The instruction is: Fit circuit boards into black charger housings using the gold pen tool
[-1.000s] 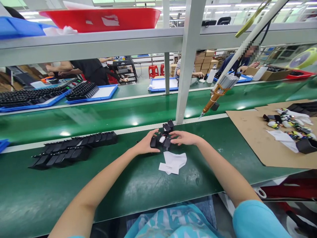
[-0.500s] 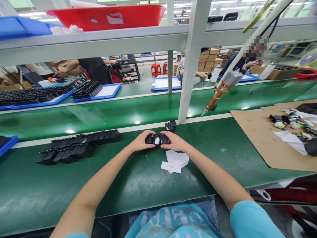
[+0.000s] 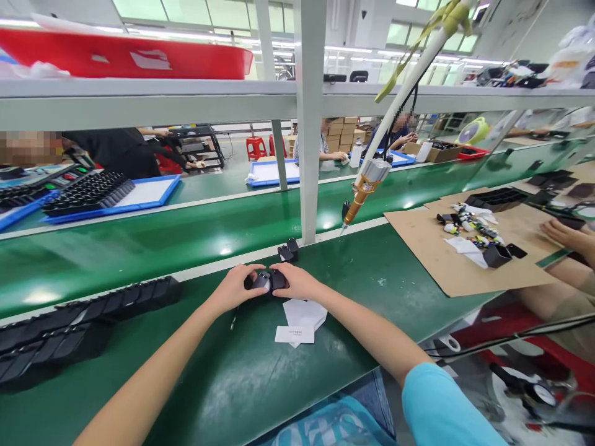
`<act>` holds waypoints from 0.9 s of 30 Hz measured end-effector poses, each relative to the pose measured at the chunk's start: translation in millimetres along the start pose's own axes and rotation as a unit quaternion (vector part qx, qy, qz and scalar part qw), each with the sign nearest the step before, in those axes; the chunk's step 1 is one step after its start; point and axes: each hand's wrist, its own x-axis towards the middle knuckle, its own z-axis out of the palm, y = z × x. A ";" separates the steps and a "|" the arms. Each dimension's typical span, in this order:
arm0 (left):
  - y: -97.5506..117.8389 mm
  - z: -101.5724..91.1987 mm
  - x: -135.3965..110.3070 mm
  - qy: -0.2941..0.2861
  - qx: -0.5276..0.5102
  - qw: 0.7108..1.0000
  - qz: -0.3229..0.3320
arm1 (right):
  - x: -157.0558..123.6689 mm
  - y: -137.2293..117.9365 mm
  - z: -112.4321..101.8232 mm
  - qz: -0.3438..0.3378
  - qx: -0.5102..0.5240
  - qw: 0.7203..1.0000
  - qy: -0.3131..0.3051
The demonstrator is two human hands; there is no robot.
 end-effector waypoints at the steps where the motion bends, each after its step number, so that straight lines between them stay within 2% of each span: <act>1: 4.8 3.3 -0.3 0.015 0.012 1.000 -0.008 | -1.5 -0.1 0.5 -0.006 -0.004 1.000 0.002; 5: 22.7 17.1 -3.8 0.072 0.073 0.995 -0.017 | -6.6 -4.4 1.3 -0.026 -0.030 0.999 0.010; 9: 26.6 18.0 -14.2 0.080 0.090 0.993 0.007 | -3.7 -12.7 -0.7 -0.022 -0.085 0.996 0.003; 13: 12.7 9.2 -32.9 0.080 0.083 0.991 0.069 | 4.6 -20.1 -3.8 -0.031 -0.151 0.988 -0.020; 15: 0.6 5.7 -40.7 0.078 0.061 0.993 0.058 | 9.5 -23.3 -5.9 -0.036 -0.180 0.983 -0.029; 17: -12.5 3.4 -44.2 0.045 0.014 0.999 0.023 | 15.8 -27.2 -8.6 -0.043 -0.204 0.977 -0.043; 19: -24.2 2.2 -42.5 0.004 -0.036 0.999 -0.018 | 24.5 -32.1 -11.8 -0.053 -0.223 0.972 -0.062; 21: -32.3 2.0 -35.6 -0.009 -0.064 0.997 -0.046 | 36.0 -37.8 -15.1 -0.058 -0.241 0.965 -0.083; 23: -36.0 3.1 -25.2 0.005 -0.063 0.997 -0.049 | 49.3 -43.5 -18.6 -0.059 -0.259 0.959 -0.101; 27: -33.4 9.8 -2.4 0.040 -0.039 0.998 -0.014 | 73.1 -50.2 -31.5 -0.052 -0.290 0.947 -0.125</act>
